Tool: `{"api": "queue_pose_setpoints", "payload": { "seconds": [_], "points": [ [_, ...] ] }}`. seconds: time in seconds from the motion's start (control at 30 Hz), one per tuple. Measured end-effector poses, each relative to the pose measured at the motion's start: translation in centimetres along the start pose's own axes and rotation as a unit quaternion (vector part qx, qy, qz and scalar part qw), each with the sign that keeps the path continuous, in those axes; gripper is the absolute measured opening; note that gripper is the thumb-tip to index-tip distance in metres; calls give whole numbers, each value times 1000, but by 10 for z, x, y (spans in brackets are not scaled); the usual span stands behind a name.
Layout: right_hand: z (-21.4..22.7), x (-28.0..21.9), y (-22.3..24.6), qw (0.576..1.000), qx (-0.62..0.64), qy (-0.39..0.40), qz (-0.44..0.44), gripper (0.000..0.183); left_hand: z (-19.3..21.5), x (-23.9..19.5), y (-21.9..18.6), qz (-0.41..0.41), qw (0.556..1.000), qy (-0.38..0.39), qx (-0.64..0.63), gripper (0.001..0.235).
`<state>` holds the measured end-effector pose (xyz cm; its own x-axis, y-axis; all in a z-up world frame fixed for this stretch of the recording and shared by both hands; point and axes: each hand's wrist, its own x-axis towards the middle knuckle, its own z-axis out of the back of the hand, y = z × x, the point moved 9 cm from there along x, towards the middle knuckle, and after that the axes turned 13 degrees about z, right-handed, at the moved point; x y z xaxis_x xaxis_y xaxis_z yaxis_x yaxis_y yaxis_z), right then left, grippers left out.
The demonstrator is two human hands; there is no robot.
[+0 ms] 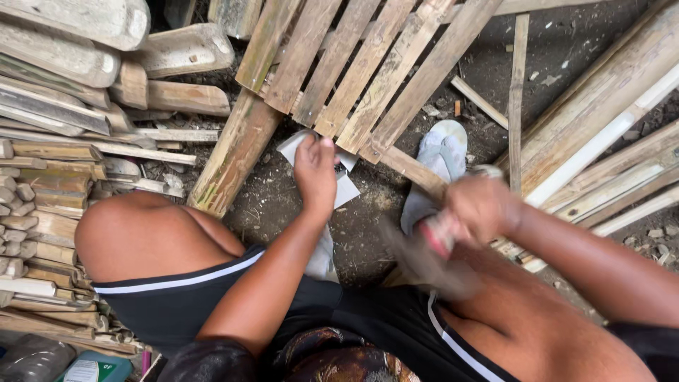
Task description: The person is assembling a wooden structure by hammering nails into wooden planks. They repeatedly pick up planks, position them, and secure them with nails using a hammer.
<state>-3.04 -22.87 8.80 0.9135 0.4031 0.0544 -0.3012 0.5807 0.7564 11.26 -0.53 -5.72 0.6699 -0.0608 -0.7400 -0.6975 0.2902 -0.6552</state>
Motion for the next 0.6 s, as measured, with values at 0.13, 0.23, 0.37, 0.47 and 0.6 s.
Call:
{"api": "queue_pose_setpoints", "payload": {
  "seconds": [0.13,0.23,0.37,0.47,0.6],
  "points": [
    [-27,-13,-29,979,-65,147,-123,25,-11,9,8,98,994,18,-42,33],
    [19,-4,24,965,107,-147,189,31,-24,4,9,133,984,80,-87,25],
    [-1,-4,2,999,18,-8,34,29,-43,9,12,174,960,139,-169,19],
    [-17,-12,-17,993,-11,91,-78,28,-42,18,24,222,964,87,-114,20],
    [20,-8,32,965,119,-150,177,27,-48,13,23,193,962,129,-144,24]
  ]
}}
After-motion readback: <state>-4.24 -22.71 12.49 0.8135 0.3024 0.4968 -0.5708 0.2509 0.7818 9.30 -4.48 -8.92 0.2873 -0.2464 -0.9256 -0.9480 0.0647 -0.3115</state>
